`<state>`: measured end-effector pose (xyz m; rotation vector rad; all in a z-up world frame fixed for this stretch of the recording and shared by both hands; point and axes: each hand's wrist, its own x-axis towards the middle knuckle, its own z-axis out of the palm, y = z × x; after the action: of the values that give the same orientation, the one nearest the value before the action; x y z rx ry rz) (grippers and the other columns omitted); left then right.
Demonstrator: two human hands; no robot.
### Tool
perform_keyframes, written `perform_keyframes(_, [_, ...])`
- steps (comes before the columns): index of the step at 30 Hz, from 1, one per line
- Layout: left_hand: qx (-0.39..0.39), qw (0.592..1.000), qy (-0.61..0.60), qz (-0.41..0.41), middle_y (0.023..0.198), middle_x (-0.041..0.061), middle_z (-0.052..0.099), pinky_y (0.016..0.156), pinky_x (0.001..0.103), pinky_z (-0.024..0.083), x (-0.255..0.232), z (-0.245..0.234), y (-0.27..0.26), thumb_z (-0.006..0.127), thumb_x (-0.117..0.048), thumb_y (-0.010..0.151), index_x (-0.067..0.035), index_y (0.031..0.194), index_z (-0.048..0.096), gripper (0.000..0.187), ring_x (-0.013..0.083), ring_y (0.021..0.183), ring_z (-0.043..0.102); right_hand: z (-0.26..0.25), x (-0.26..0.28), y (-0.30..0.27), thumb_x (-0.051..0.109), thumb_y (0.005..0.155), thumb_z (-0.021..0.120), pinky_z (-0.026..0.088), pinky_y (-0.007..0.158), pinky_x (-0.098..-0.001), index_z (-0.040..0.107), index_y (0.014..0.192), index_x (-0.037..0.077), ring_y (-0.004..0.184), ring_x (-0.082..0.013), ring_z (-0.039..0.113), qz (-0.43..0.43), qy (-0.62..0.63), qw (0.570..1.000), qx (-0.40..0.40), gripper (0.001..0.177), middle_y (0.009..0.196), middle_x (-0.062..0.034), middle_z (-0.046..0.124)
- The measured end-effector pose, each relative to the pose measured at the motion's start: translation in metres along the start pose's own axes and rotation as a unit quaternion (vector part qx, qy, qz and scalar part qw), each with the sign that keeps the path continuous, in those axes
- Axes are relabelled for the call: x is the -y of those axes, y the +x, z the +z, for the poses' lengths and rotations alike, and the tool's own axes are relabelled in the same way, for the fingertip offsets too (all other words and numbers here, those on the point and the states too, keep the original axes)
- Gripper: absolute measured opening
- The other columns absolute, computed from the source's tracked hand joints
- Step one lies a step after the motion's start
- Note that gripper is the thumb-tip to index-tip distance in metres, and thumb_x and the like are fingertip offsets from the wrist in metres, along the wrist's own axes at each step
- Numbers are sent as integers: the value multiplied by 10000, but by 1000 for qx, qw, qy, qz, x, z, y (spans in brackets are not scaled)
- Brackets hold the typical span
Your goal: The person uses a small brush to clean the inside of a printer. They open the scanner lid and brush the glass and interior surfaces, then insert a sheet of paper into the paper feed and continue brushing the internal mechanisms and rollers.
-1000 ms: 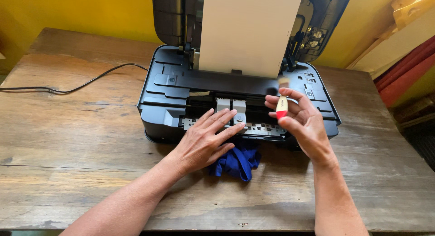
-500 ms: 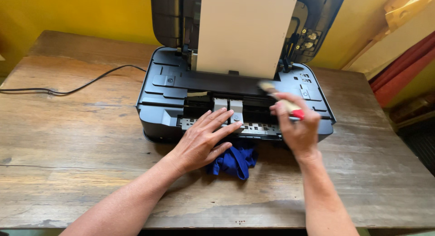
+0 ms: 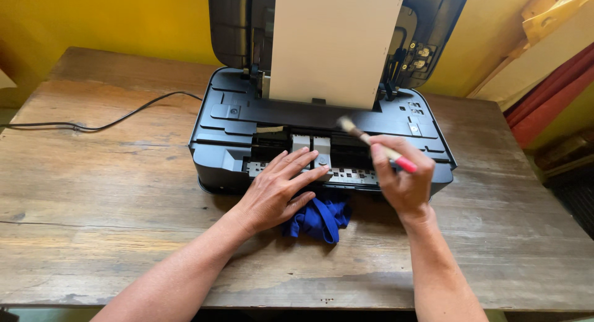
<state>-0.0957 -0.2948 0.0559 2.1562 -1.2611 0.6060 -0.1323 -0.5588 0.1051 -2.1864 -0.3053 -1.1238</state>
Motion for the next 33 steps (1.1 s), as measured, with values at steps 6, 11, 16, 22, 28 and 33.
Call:
perform_keyframes(6, [-12,1000,-13,-9,1537,138,502,1201,532,343,-1,1,0,720,-259,930,-214,1432,580,523,358,1447,444,-2,-2,-5,125,1066,660,530,613,-271,749,1058,21,694,-135,699,-56,-20,998,-33,137,826,-76,742])
perform_keyframes(11, [-5,1000,-15,-11,1542,130,502,1198,533,339,-1,-1,0,718,-263,929,-217,1440,577,532,353,1449,439,3,0,-7,120,1042,652,502,560,-268,746,1018,16,631,-123,670,-55,-23,998,-14,142,761,-71,721])
perform_keyframes(16, [-4,999,-30,-15,1546,130,499,1200,533,335,2,0,0,717,-270,927,-221,1440,575,535,355,1451,436,-1,-5,-7,122,1070,626,492,559,-274,724,996,14,625,-101,654,-15,-29,998,-58,163,732,-55,703])
perform_keyframes(22, [3,999,-38,-19,1546,130,495,1195,538,335,2,-1,-1,721,-274,921,-225,1446,570,549,356,1449,435,11,2,-15,102,997,665,525,627,-328,717,911,7,670,-214,686,-106,-60,992,34,138,794,-101,726])
perform_keyframes(28, [-2,999,-40,-20,1548,132,491,1192,551,331,2,-1,-3,726,-273,916,-225,1444,567,553,360,1455,424,18,16,-8,88,1022,689,556,659,-350,736,940,18,720,-245,727,-59,-124,990,15,118,872,-122,757])
perform_keyframes(33, [-1,999,-48,-14,1555,133,491,1197,548,335,4,-1,-2,722,-264,919,-222,1451,562,556,355,1463,426,23,21,-12,142,1014,684,571,657,-330,741,1015,31,752,-245,741,-87,-62,993,50,125,895,-119,757])
